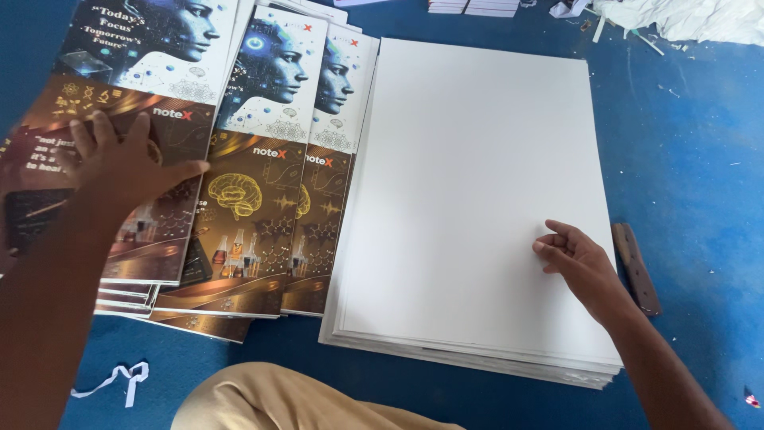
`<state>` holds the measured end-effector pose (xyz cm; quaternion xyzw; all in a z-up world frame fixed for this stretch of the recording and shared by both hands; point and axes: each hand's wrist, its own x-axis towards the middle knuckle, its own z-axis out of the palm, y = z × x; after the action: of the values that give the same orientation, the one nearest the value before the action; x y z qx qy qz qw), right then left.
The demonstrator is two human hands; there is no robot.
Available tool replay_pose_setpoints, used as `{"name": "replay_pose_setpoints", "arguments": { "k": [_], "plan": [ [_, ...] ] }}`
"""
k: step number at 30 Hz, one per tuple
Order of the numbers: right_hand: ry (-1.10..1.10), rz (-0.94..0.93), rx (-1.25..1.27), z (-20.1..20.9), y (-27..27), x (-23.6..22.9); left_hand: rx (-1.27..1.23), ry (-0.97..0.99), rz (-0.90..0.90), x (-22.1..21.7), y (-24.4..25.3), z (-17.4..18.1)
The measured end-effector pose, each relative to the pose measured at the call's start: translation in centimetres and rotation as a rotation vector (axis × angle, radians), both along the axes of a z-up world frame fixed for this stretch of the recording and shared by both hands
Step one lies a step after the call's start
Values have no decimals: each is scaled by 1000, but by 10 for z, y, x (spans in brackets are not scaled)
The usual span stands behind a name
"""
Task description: The person sits on the floor and repeatedly folds the back cover of a book over a stack of blank pages, then uses a wooden tool to press and crease the fold. They repeat this process for multiple books, stacking the finished ones to the side.
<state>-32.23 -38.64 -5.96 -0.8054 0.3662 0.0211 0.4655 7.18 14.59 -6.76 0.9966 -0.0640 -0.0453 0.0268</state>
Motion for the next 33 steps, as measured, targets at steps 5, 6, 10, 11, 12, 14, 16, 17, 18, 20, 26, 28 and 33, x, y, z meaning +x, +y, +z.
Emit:
{"name": "replay_pose_setpoints", "arguments": {
  "k": [5, 6, 10, 11, 12, 14, 16, 17, 18, 20, 26, 28, 33],
  "plan": [
    [-32, 12, 17, -3, -3, -2, 13, 57, 38, 13, 29, 6],
    [-36, 15, 17, -3, -2, -1, 43, 61, 50, 16, 34, 7],
    [-39, 20, 16, -3, -2, -1, -39, 93, 139, 18, 47, 1],
    [-35, 18, 10, -3, -1, -1, -61, 105, 143, 18, 48, 1],
    [-28, 16, 4, -3, -1, -1, -83, 119, 148, 18, 49, 1],
    [6, 8, -7, -1, -2, -1, -86, 111, 118, 13, 50, -1],
    [10, 10, -9, -2, -1, 0, -88, 128, 110, 9, 50, -1],
    [-3, 16, -7, -3, -2, 1, -90, 149, 118, 7, 49, 0],
    [-12, 22, -7, -4, -3, 0, -93, 174, 124, 6, 46, -1],
    [-28, 29, -11, -5, -5, -1, -115, 199, 124, 7, 43, 0],
    [-14, 20, -6, -7, -4, 0, -166, 280, 150, 4, 45, 6],
    [-12, 17, -4, -7, -5, 0, -153, 281, 148, 5, 43, 4],
    [25, 13, -19, -7, -4, -1, -170, 279, 175, 5, 42, -2]
  ]
}}
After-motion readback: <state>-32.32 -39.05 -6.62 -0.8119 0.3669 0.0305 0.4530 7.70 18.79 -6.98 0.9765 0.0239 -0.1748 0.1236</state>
